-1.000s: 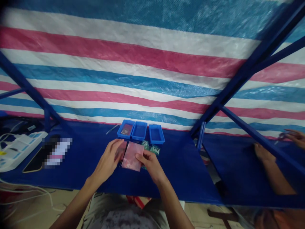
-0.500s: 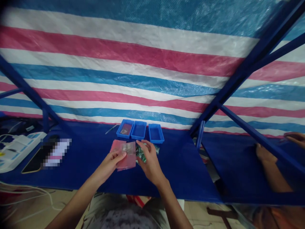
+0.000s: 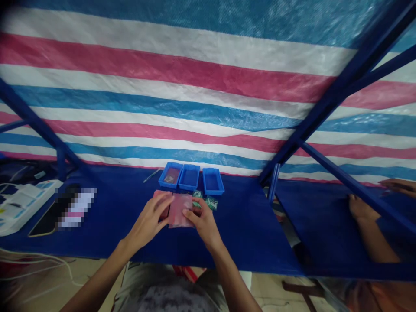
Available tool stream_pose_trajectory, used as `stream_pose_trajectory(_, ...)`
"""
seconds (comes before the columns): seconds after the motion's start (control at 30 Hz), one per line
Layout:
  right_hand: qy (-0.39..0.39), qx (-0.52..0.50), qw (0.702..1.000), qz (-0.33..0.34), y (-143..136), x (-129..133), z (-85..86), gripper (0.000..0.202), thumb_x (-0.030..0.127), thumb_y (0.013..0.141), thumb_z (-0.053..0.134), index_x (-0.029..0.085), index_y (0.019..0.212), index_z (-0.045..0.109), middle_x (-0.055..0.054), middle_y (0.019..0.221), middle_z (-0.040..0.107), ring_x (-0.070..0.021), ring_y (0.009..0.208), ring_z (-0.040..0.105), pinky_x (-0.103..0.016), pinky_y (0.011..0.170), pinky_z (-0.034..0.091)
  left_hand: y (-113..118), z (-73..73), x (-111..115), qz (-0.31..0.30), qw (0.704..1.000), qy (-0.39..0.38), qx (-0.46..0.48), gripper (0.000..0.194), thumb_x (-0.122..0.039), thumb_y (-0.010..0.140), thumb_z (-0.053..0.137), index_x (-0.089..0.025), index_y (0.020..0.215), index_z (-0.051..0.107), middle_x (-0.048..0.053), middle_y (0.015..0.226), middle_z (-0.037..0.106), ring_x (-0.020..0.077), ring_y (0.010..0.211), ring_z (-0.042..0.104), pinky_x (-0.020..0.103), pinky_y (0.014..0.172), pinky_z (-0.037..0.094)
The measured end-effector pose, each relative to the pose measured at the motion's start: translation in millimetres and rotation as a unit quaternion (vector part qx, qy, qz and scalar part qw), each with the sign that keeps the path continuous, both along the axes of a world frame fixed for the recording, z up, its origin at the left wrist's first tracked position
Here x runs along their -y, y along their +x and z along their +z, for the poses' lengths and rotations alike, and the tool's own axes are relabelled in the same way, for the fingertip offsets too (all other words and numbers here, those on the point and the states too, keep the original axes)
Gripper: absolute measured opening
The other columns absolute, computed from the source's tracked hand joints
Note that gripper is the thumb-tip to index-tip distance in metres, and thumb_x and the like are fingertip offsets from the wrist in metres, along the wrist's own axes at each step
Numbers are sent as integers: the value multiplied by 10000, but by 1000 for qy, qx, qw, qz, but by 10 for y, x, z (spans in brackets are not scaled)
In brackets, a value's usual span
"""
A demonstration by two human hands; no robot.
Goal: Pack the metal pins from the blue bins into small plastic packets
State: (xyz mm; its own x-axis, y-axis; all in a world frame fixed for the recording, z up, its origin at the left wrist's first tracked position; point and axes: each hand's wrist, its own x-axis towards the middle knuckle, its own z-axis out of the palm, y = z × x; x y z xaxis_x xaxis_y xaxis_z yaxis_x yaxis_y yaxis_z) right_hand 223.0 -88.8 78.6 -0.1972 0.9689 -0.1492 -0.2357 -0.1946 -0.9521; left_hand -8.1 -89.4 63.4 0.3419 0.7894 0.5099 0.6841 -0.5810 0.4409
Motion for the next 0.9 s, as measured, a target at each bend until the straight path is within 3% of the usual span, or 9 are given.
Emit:
stream_pose_trajectory(0.1, -13, 22, 1000, 12, -4, -11, 0, 590, 563, 785, 860, 227, 1219, 645, 4, 732, 713, -154, 576, 612, -253, 568, 455, 83, 19, 33, -56, 998, -20, 35, 340, -238, 1061, 531, -308, 1369, 654, 83, 1475, 610, 274, 1344, 584, 457, 1126, 469)
stream_pose_trajectory(0.2, 13, 86, 996, -16, 20, -39, 0, 564, 675, 900, 683, 194, 1194, 666, -6, 659, 700, -110, 458, 462, -234, 481, 346, 158, 39, 9, -12, 981, -121, 149, 220, -353, 1056, 572, -238, 1103, 754, 61, 1050, 765, 231, 997, 704, 338, 892, 553)
stream_pose_trajectory(0.3, 49, 129, 989, -57, 63, -70, -6, 576, 712, 929, 604, 186, 1153, 670, -14, 668, 696, -101, 437, 406, -234, 448, 299, 175, 39, -73, 38, 952, -201, 229, 330, -480, 1004, 638, -180, 910, 739, 9, 751, 697, 172, 698, 635, 254, 642, 486)
stream_pose_trajectory(0.37, 69, 149, 984, -65, 98, -81, -17, 552, 711, 932, 600, 188, 1084, 684, -13, 667, 679, -106, 447, 412, -237, 444, 293, 154, 35, -157, 27, 939, -225, 259, 359, -515, 985, 649, -171, 930, 733, 9, 762, 698, 170, 694, 633, 243, 620, 469)
stream_pose_trajectory(0.53, 92, 179, 977, -72, 186, -69, -102, 509, 687, 959, 585, 193, 1010, 697, -17, 706, 672, -124, 497, 450, -250, 481, 337, -10, 49, -572, -17, 906, -257, 337, 448, -518, 984, 634, -175, 1272, 612, 84, 1047, 769, 227, 908, 736, 290, 770, 554)
stream_pose_trajectory(0.63, 87, 186, 976, -75, 235, -48, -167, 501, 681, 961, 585, 198, 1033, 698, -11, 708, 667, -134, 505, 454, -257, 488, 341, -209, 115, -956, 58, 932, -193, 301, 451, -505, 978, 629, -161, 1267, 593, 95, 1021, 766, 222, 837, 737, 289, 728, 553)
stream_pose_trajectory(0.73, 90, 191, 974, -82, 287, -24, -198, 519, 700, 951, 581, 205, 1049, 706, -13, 724, 673, -146, 513, 464, -268, 495, 347, -408, 236, -1328, 118, 970, -103, 186, 341, -427, 1015, 577, -184, 1246, 639, 71, 977, 762, 221, 861, 728, 299, 785, 547)
stream_pose_trajectory(0.8, 90, 196, 972, -90, 327, -9, -200, 534, 713, 941, 583, 206, 1048, 713, -17, 736, 680, -155, 526, 481, -275, 511, 368, -479, 307, -1542, 130, 978, -79, 141, 309, -390, 1017, 566, -193, 1236, 658, 61, 982, 762, 204, 800, 711, 297, 769, 543)
stream_pose_trajectory(0.9, 86, 204, 970, -101, 391, 13, -204, 543, 710, 941, 587, 201, 1069, 723, -21, 740, 683, -162, 544, 496, -277, 527, 386, -460, 324, -1817, 143, 977, -89, 130, 286, -355, 1002, 581, -181, 1203, 686, 82, 1097, 764, 206, 877, 714, 291, 795, 550)
